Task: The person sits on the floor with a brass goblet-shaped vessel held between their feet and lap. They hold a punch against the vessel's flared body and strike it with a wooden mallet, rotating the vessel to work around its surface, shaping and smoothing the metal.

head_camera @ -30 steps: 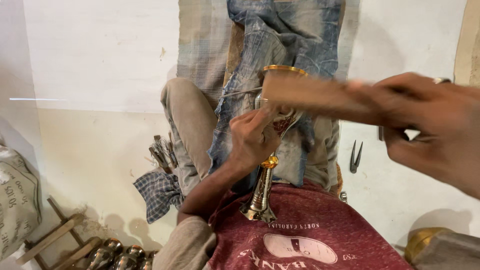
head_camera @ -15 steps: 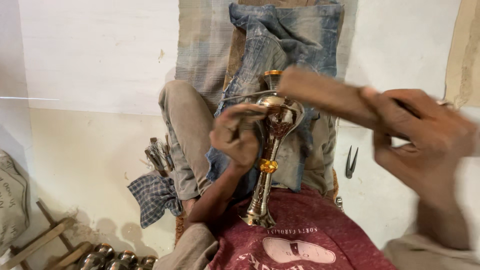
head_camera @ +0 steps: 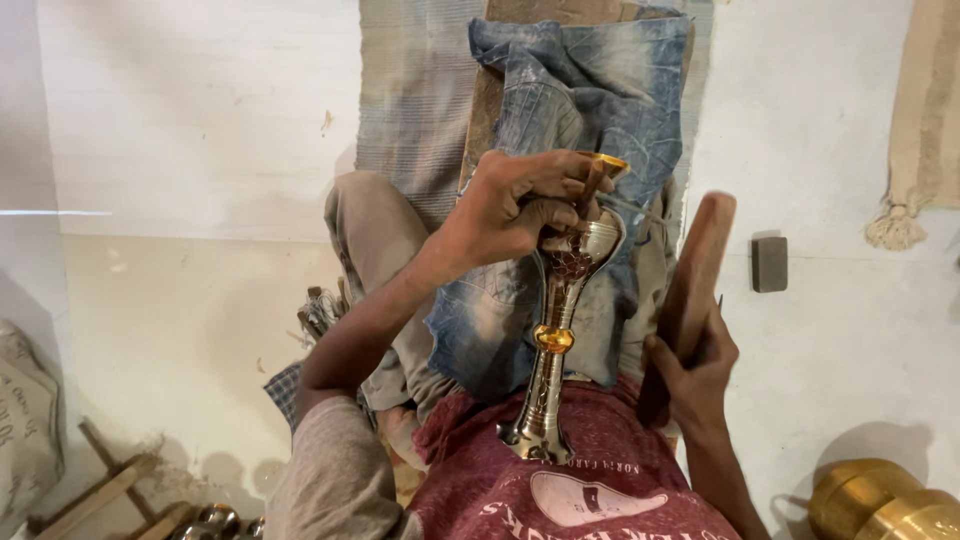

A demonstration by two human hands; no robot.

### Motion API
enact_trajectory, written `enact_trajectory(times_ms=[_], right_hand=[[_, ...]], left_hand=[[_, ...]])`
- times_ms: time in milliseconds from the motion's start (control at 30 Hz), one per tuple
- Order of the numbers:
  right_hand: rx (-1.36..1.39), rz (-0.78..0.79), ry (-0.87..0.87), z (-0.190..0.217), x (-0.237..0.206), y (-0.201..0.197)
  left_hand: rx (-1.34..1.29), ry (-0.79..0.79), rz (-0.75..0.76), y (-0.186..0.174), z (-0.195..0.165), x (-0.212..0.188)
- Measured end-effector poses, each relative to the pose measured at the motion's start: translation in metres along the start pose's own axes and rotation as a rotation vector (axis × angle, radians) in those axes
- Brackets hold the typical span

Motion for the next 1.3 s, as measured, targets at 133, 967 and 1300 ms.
enact_trajectory(times_ms=[133,967,1300], right_hand=[[-0.049,0.555,-0.555,0.065,-0.048,0.034],[-0.247,0.895,-0.276,0.053,-0.080,0.077],[-0.072,0.392,0.011,0.012,-0.036,0.027]], left_hand=[[-0.203,-0.113,-0.010,-0.002,0.017,-0.009],[-0.123,-0.197,0.043,0.010,0.022,-0.004],[0.350,0.033,0.081,0.026,0.018,0.013]])
Point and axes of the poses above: each hand's wrist, its own x-axis towards the middle knuckle, its own y-axis out of the palm, z = x × y, the point moved 6 cm from there along x, towards the middle knuckle
